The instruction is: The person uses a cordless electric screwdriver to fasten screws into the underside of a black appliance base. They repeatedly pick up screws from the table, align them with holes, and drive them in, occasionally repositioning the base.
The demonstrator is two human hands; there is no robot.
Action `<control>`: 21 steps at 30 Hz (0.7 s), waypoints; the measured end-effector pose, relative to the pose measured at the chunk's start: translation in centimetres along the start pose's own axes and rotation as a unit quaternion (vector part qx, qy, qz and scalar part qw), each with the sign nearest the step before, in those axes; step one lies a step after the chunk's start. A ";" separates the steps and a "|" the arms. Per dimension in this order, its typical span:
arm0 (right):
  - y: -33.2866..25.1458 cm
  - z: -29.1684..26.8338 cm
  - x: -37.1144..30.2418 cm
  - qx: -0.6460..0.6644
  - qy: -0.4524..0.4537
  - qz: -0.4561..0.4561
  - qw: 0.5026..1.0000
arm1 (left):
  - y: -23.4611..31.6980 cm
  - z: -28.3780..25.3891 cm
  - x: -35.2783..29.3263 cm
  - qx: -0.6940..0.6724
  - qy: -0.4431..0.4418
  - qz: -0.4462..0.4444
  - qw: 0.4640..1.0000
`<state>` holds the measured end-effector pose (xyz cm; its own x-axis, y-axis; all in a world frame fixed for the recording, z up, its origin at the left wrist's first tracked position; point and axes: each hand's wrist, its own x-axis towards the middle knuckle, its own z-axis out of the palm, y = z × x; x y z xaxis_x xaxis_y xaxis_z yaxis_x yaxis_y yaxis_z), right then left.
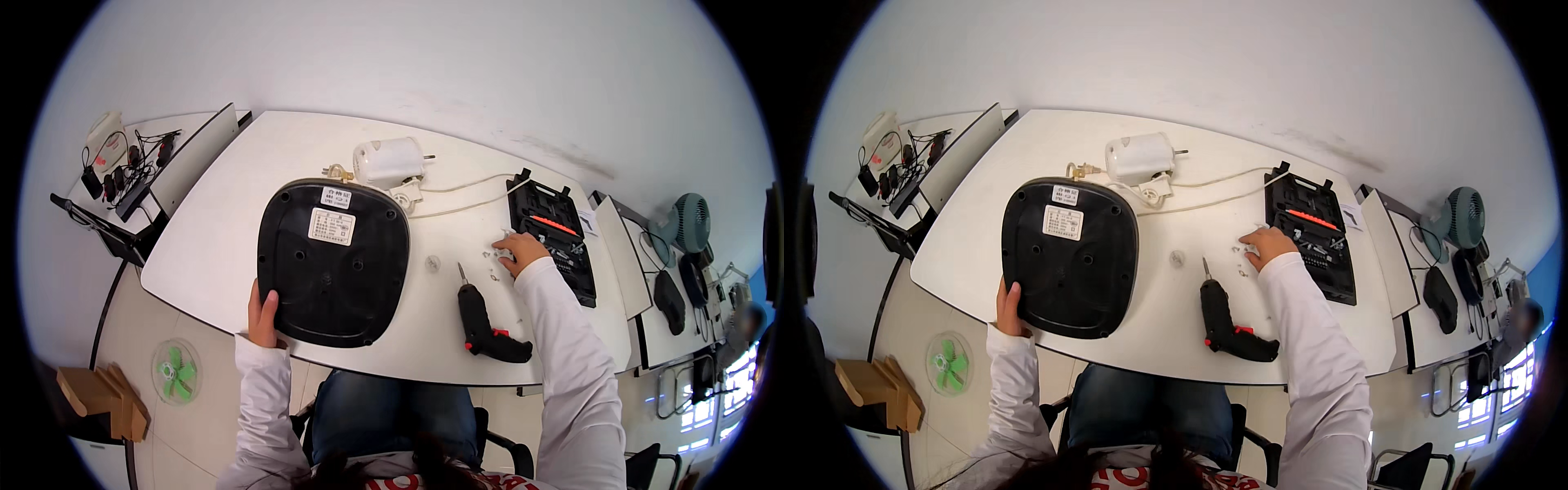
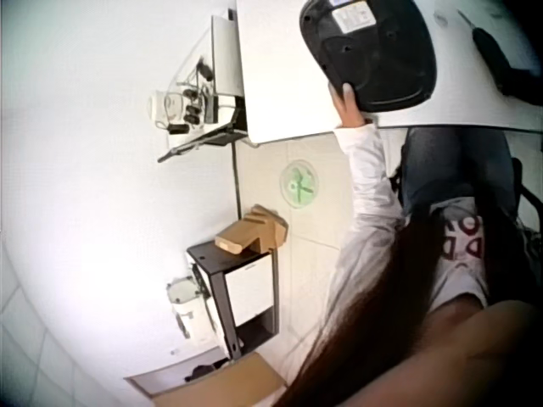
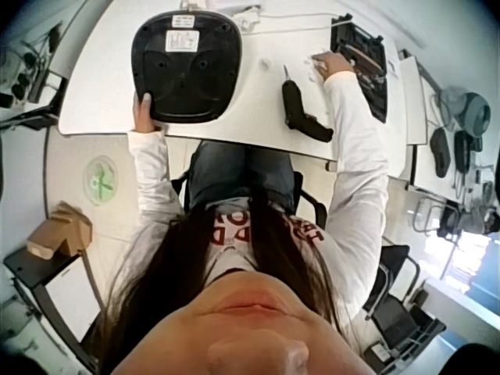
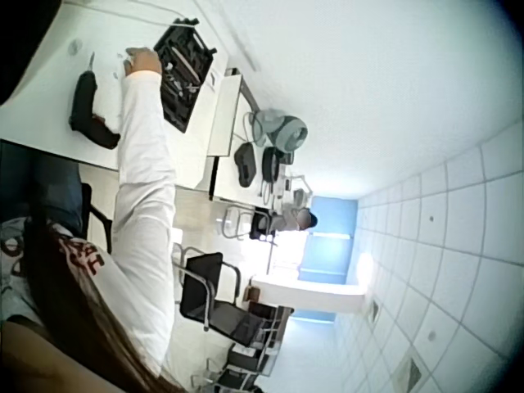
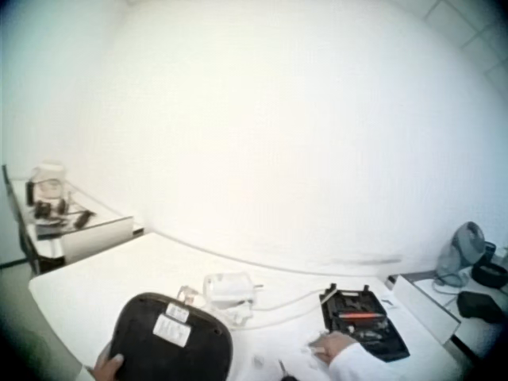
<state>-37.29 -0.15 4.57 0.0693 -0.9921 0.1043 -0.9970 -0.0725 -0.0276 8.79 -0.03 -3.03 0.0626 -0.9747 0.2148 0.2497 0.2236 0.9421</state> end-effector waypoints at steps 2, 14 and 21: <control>-0.4 0.6 0.8 -0.027 -0.028 0.004 0.999 | 0.0 -0.3 -0.2 -0.012 -0.002 -0.004 1.000; 0.4 2.6 2.3 -0.038 0.000 -0.002 0.999 | -0.5 0.1 -0.1 -0.021 0.014 -0.005 1.000; 1.1 4.2 2.3 -0.031 0.051 -0.020 0.998 | 0.1 0.1 -0.5 -0.033 0.013 -0.007 0.999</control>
<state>-38.11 -2.93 0.60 0.1077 -0.9728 0.2051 -0.9940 -0.1014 0.0406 8.64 0.50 -3.03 0.0833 -0.9774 0.1942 0.3139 0.2107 0.9258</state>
